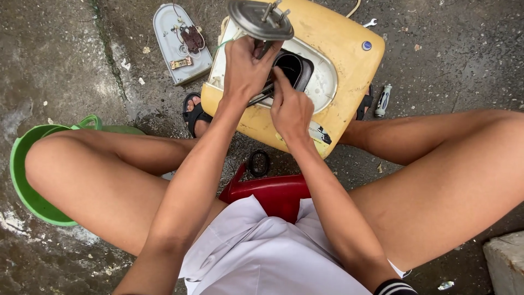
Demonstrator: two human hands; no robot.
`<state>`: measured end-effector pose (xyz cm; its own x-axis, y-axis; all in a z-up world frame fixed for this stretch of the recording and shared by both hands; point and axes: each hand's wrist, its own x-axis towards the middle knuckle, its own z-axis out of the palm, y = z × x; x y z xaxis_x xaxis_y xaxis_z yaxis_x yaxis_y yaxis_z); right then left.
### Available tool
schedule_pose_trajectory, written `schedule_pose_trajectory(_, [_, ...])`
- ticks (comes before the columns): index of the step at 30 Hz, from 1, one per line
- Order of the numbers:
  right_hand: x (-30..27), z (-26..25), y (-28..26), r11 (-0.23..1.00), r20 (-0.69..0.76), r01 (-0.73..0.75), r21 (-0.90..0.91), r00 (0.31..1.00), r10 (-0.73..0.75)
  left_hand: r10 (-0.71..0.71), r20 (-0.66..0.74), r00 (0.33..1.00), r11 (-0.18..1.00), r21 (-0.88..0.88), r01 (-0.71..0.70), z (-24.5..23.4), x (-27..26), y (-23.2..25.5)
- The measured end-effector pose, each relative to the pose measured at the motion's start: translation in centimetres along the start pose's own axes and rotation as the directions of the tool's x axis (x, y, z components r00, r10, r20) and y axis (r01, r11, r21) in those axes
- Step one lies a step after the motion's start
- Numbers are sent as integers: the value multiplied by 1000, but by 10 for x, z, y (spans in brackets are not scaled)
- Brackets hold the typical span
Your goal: Disassembling a water heater to clean the heating element with sandpaper and inspect internal parts.
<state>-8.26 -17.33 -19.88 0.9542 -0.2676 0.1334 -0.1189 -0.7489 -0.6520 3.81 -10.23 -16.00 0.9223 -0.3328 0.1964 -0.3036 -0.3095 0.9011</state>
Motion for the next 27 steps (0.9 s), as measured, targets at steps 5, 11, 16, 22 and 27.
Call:
schedule_pose_trajectory(5, [-16, 12, -30, 974, -50, 192, 119, 981, -187, -47, 38, 998, 999, 18, 46, -10, 1, 23])
schedule_pose_trajectory(11, [0, 2, -3, 997, -94, -43, 69, 994, 49, -47, 44, 998, 999, -26, 48, 0, 5, 1])
schedule_pose_trajectory(16, [-2, -17, -11, 997, 17, 71, 7, 997, -71, -46, 93, 995, 999, 23, 44, -11, 4, 15])
schedule_pose_trajectory(22, [-11, -11, -2, 1000, 1, -5, -25, 1000, 5, -71, 115, 991, 997, 4, 71, -11, 4, 17])
schedule_pose_trajectory(27, [-9, -12, -4, 989, 20, 149, -18, 989, -149, -78, 66, 995, 995, 62, 73, -7, 4, 14])
